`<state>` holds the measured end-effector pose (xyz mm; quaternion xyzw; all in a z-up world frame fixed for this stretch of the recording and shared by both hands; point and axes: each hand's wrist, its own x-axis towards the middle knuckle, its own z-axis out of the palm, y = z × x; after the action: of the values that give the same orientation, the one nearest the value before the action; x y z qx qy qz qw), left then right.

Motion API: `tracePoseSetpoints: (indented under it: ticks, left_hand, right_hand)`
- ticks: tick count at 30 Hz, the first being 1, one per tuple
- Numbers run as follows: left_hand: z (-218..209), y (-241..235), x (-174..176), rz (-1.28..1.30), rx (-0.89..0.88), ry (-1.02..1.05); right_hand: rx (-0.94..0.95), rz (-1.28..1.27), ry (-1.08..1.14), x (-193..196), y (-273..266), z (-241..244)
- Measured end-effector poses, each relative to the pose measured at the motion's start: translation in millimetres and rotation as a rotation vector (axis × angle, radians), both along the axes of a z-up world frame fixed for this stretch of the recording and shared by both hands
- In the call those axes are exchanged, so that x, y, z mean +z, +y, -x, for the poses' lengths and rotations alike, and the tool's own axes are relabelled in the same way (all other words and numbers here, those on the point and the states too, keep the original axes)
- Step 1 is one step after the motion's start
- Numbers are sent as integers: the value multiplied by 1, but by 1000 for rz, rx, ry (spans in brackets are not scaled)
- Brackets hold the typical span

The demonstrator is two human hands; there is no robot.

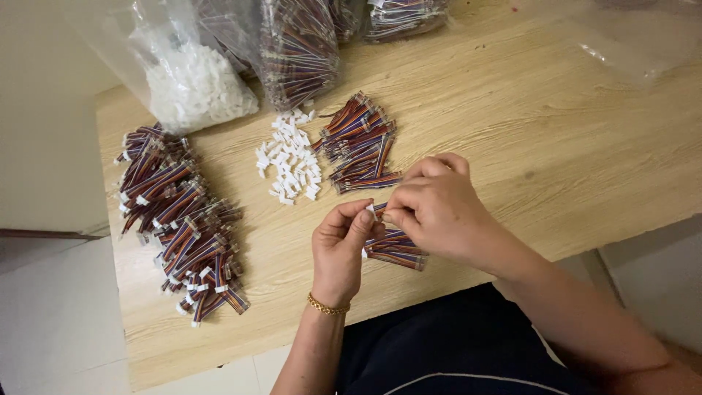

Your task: Assembling ribbon cables by manually attaching plastic connectors to the ends.

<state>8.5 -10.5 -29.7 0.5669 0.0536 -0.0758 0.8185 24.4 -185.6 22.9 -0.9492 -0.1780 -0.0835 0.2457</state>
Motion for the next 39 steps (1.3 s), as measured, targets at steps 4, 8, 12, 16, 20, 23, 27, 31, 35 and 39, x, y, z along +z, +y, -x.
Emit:
tracePoseSetpoints:
  ticks: [4, 8, 12, 16, 20, 23, 27, 31, 35, 39]
  left_hand:
    - [3, 2, -5, -42, 11, -27]
    - [3, 2, -1, -90, 48, -65]
    - [2, 2, -4, -104, 60, -86]
    - [4, 1, -11, -99, 52, -70]
    - [4, 0, -10, -92, 69, -51]
    - [3, 2, -10, -78, 69, -41]
    - [3, 4, -15, -50, 68, -11]
    - [3, 7, -12, -54, 76, 4]
    - [4, 9, -11, -47, 71, 1]
    - [6, 10, -16, 7, 78, 39]
  right_hand:
    - [-29, 40, -49, -8, 6, 6]
    - [-14, 27, -89, -9, 9, 7]
    - [7, -81, -51, -7, 11, 7]
    - [-36, 14, -103, -14, 11, 8]
    - [-33, -49, -45, -14, 10, 6]
    - [-33, -97, 40, -18, 9, 3]
    - [-57, -68, 112, -11, 10, 2]
    - [-121, -143, 258, -4, 18, 5]
    - [-118, -190, 227, -12, 19, 6]
    - [-65, -152, 133, -13, 17, 8]
